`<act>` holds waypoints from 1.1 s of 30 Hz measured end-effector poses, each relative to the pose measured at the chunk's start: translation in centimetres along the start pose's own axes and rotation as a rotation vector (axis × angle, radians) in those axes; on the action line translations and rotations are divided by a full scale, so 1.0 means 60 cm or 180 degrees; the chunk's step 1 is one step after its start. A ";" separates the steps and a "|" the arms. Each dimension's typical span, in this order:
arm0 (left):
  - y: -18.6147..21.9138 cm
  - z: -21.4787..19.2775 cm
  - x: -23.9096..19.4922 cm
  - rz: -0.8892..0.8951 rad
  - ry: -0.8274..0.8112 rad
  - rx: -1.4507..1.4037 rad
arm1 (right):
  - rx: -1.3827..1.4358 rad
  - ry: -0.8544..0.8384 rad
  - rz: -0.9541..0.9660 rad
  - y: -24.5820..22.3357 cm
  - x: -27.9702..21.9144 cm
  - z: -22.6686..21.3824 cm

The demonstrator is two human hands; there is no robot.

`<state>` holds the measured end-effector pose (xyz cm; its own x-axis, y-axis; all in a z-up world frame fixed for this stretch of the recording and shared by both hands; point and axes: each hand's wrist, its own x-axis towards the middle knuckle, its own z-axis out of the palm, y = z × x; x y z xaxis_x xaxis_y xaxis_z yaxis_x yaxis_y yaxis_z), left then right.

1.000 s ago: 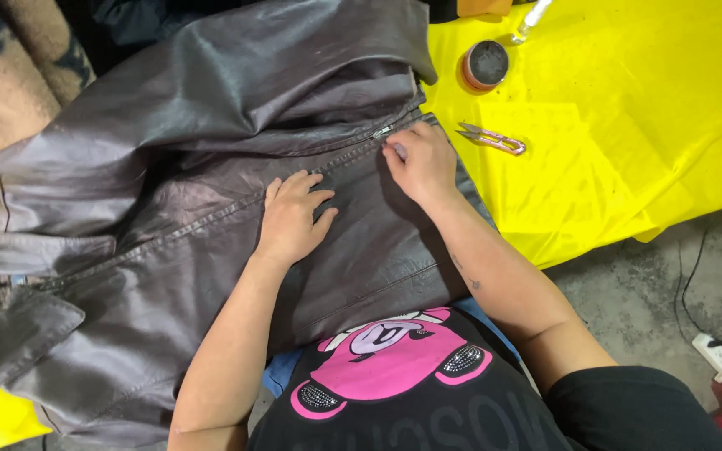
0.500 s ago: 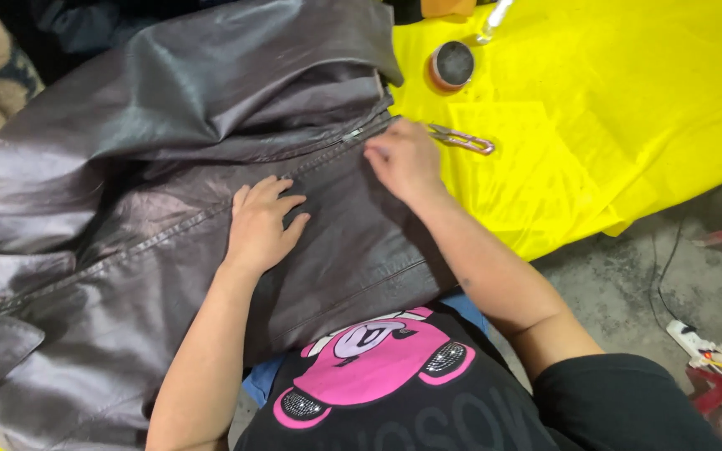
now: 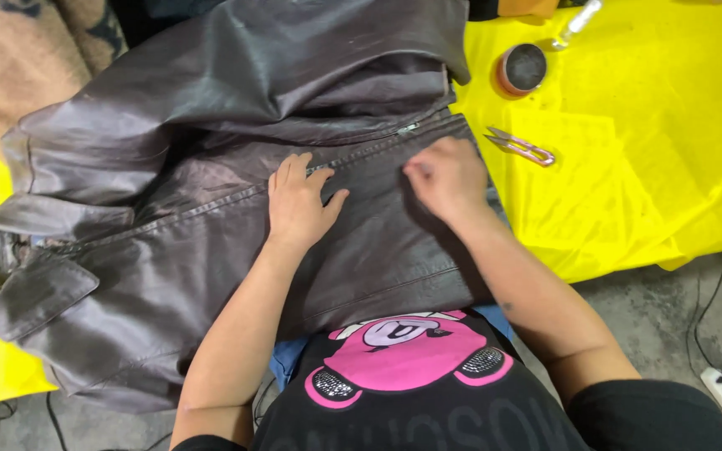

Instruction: The person cleans a dark leather jacket laid on their lap. They first apply a liquid from a small white bottle to the jacket surface, then use a small grey abrasive block to rub the zipper area and the leather surface repeatedly.

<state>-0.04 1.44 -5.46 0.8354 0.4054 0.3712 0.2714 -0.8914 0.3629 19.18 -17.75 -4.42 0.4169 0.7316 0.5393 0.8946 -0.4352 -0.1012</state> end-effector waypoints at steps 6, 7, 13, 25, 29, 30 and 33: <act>-0.005 0.001 0.003 -0.0041 0.0030 0.0051 | 0.0343 -0.0119 0.0287 -0.035 0.003 -0.015; -0.005 0.000 0.005 -0.0093 -0.0046 0.0039 | 0.0603 -0.0197 0.0269 -0.067 0.006 -0.020; 0.001 -0.014 0.004 -0.0124 -0.0106 0.0034 | 0.0629 -0.0388 -0.0196 -0.106 -0.011 0.007; -0.009 0.004 0.006 -0.0134 -0.0145 0.0014 | 0.0364 -0.0106 -0.0008 -0.096 0.017 0.007; -0.012 0.004 0.001 -0.0053 -0.0161 0.0054 | 0.0407 -0.0092 -0.0331 -0.119 -0.003 0.051; -0.010 0.000 0.001 -0.0046 -0.0168 0.0050 | 0.0403 -0.0094 -0.0321 -0.108 0.002 0.041; -0.003 -0.008 0.002 -0.0099 -0.0136 -0.0022 | 0.0085 -0.0018 -0.0243 -0.053 0.011 0.019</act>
<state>-0.24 1.72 -5.06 0.8463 0.4237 0.3230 0.2943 -0.8771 0.3795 16.81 -15.28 -4.71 0.3482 0.7652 0.5416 0.9278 -0.3639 -0.0824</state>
